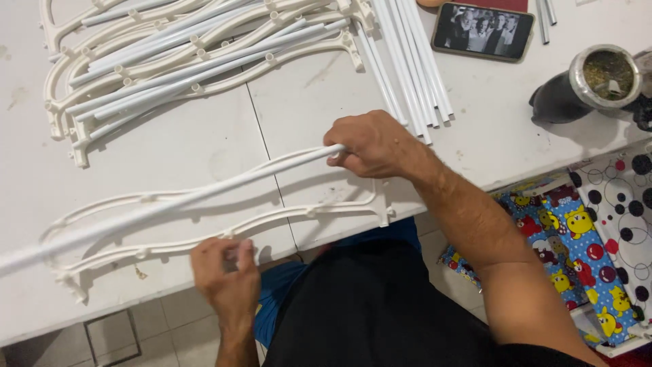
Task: Assembling a multi-tier plastic shoe rack by fitting tubes into side panels
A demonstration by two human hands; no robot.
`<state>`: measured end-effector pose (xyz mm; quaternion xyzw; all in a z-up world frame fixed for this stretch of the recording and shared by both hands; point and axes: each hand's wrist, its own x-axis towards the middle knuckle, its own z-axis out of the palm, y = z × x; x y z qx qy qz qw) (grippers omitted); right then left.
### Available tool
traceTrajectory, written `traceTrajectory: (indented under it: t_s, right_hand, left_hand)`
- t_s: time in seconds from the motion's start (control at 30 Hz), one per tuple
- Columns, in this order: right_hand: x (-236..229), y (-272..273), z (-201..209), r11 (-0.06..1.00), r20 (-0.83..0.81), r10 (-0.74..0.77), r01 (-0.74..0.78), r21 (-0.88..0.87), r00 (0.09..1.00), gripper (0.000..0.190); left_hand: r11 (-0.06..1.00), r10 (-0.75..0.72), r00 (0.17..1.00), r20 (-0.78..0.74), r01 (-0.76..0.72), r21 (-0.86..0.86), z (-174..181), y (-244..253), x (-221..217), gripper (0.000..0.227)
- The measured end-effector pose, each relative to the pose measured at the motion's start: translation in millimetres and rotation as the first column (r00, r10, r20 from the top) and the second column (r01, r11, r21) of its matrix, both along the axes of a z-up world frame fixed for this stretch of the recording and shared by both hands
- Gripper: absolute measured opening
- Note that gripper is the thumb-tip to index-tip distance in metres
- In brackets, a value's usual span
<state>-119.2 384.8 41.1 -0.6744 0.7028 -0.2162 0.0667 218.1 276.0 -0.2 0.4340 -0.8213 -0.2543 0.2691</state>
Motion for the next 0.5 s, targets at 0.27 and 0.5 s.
traceTrajectory:
  t_s: [0.27,0.5]
  right_hand:
    - [48.1,6.0,36.0,0.967,-0.141,0.002,-0.038,-0.254,0.990,0.016]
    - [118.8,9.7,25.3,0.962,0.261,0.117,-0.044,-0.271,0.958,0.029]
  left_hand:
    - [0.622,0.661,0.489,-0.570,0.069,0.780,-3.6,-41.7,1.9,0.033]
    - [0.626,0.746,0.043,-0.665,0.297,0.721,4.3,-130.3,31.1,0.029]
